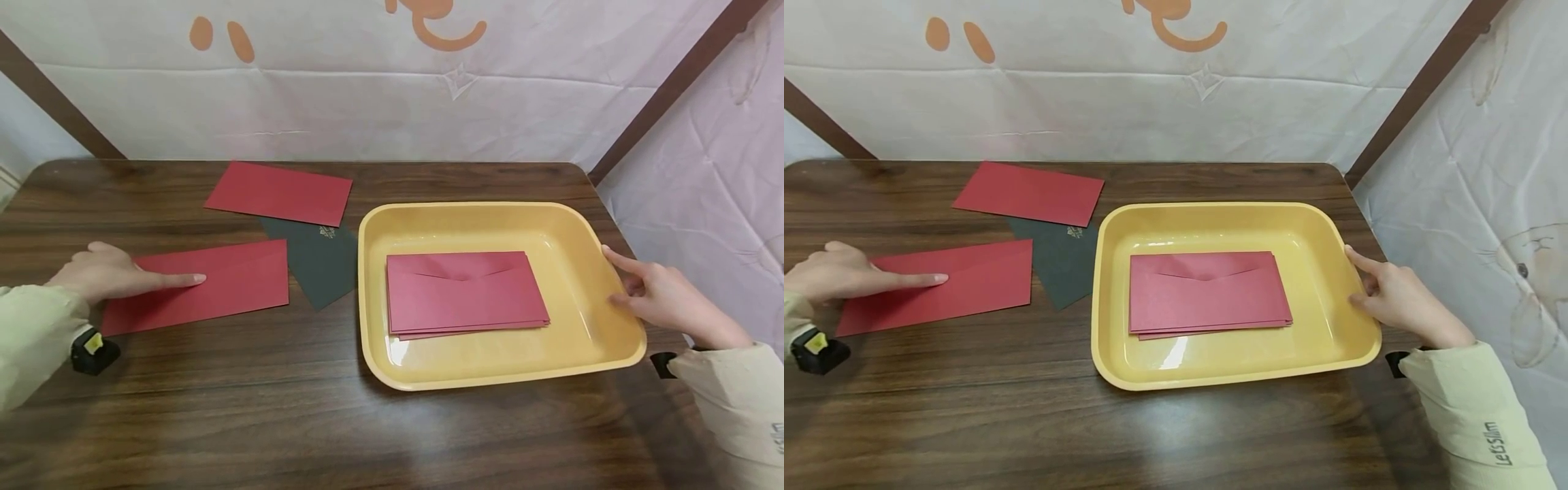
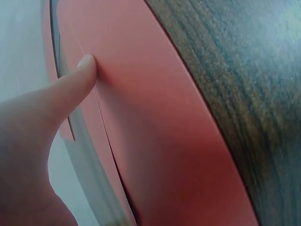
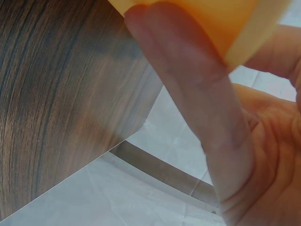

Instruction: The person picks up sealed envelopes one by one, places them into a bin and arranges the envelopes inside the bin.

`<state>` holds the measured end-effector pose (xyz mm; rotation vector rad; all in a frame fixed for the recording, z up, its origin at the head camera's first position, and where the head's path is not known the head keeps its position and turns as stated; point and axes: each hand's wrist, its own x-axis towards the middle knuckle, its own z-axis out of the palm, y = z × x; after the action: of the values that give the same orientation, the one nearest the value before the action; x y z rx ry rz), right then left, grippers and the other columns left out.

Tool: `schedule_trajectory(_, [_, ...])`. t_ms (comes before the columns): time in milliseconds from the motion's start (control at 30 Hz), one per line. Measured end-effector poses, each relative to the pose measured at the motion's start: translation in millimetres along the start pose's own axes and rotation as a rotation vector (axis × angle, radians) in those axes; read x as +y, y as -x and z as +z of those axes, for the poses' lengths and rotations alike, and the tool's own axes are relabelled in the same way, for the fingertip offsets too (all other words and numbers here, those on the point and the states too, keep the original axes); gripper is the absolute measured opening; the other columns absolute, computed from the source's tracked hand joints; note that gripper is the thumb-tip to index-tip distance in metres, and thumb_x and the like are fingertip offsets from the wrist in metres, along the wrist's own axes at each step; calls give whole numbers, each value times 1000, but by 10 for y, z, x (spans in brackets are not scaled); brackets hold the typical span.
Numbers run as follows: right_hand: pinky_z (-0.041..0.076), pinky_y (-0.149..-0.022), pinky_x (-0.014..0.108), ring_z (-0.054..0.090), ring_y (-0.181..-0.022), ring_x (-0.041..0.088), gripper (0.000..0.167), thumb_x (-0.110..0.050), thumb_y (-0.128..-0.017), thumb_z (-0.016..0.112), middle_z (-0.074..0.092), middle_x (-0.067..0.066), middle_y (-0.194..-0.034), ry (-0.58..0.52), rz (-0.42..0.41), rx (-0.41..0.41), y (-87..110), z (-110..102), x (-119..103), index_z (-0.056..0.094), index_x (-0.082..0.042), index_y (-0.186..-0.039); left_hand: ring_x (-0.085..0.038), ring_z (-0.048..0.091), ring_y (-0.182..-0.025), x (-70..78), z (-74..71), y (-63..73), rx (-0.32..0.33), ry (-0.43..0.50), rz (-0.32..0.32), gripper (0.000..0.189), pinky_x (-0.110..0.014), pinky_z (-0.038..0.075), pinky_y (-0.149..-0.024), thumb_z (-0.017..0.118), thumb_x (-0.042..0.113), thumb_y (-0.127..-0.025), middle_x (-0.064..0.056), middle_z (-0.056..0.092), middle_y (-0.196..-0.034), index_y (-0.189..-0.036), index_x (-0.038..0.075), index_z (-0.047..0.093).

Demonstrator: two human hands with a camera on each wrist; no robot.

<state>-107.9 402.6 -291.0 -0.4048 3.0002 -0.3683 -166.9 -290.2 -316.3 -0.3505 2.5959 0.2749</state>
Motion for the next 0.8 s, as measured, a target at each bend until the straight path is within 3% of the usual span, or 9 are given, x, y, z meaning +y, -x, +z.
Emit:
schedule_trajectory(300, [36, -54, 22, 41, -53, -4, 71, -8, -78, 73, 63, -7, -67, 5, 2, -5, -9, -2, -5, 41, 8, -139, -58, 26, -99, -12, 7, 9, 4, -28, 52, 135, -63, 44, -76, 51, 82, -73, -50, 19, -107, -123, -36, 8])
schedule_trajectory(533, [34, -55, 22, 38, -52, -2, 70, -8, -78, 74, 53, -9, -63, 17, 2, 7, 0, -2, 4, 42, 8, -139, -51, 44, -90, -40, -14, 80, 121, 34, 6, 123, -45, 46, -58, 58, 80, -70, -42, 34, -100, -113, -29, 20])
schedule_trajectory(667, [34, -54, 22, 38, -52, -2, 70, -8, -78, 74, 55, -9, -63, 17, -3, 12, 5, -3, 6, 42, 8, -139, -53, 47, -92, -93, -14, 75, 135, 74, 19, 120, -51, 48, -65, 57, 74, -77, -42, 38, -106, -120, -31, 16])
schedule_trajectory(800, [35, -55, 22, 38, -52, -3, 70, -9, -78, 74, 56, -9, -64, 27, -8, 9, 0, 7, 12, 42, 8, -138, -55, 40, -100, -125, 2, 38, 126, 171, 23, 111, -59, 44, -81, 57, 61, -85, -43, 33, -109, -122, -32, 10])
